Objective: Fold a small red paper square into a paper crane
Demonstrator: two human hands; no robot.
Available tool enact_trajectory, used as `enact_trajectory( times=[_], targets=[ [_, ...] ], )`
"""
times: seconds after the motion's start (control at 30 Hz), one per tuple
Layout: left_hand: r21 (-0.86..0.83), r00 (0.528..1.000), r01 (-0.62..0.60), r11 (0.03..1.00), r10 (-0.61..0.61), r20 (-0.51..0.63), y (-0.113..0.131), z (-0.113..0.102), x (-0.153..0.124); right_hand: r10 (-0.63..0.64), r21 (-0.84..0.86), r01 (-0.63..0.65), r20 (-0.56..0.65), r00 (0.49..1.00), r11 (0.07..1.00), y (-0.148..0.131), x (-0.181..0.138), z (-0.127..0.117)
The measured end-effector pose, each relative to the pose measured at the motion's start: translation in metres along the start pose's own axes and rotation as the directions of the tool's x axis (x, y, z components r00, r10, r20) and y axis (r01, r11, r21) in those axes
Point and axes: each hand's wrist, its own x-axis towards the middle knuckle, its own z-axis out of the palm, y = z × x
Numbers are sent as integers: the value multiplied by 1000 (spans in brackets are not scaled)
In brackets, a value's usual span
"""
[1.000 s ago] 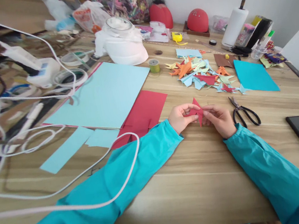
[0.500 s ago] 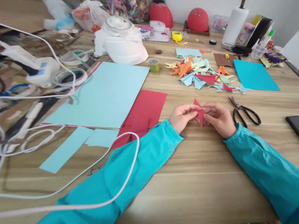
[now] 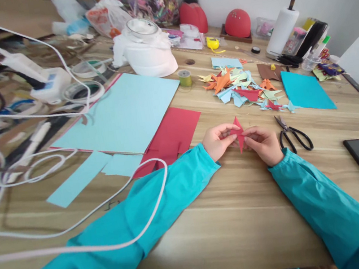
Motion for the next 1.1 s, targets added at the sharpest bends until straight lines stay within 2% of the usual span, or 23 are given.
enact_trajectory(
  times=[0.37,0.77,1.1],
  targets=[
    [50,998,-47,998,49,-33,-1,1,0,-3,8,3,-53,999,1000,-1,1,0],
    [117,993,-110,987,115,-38,0,2,-2,32,-43,-32,-1,1000,999,-1,1,0],
    [171,990,-111,979,123,-66,-6,-1,1,-111,-110,113,26,993,987,-3,0,0]
  ],
)
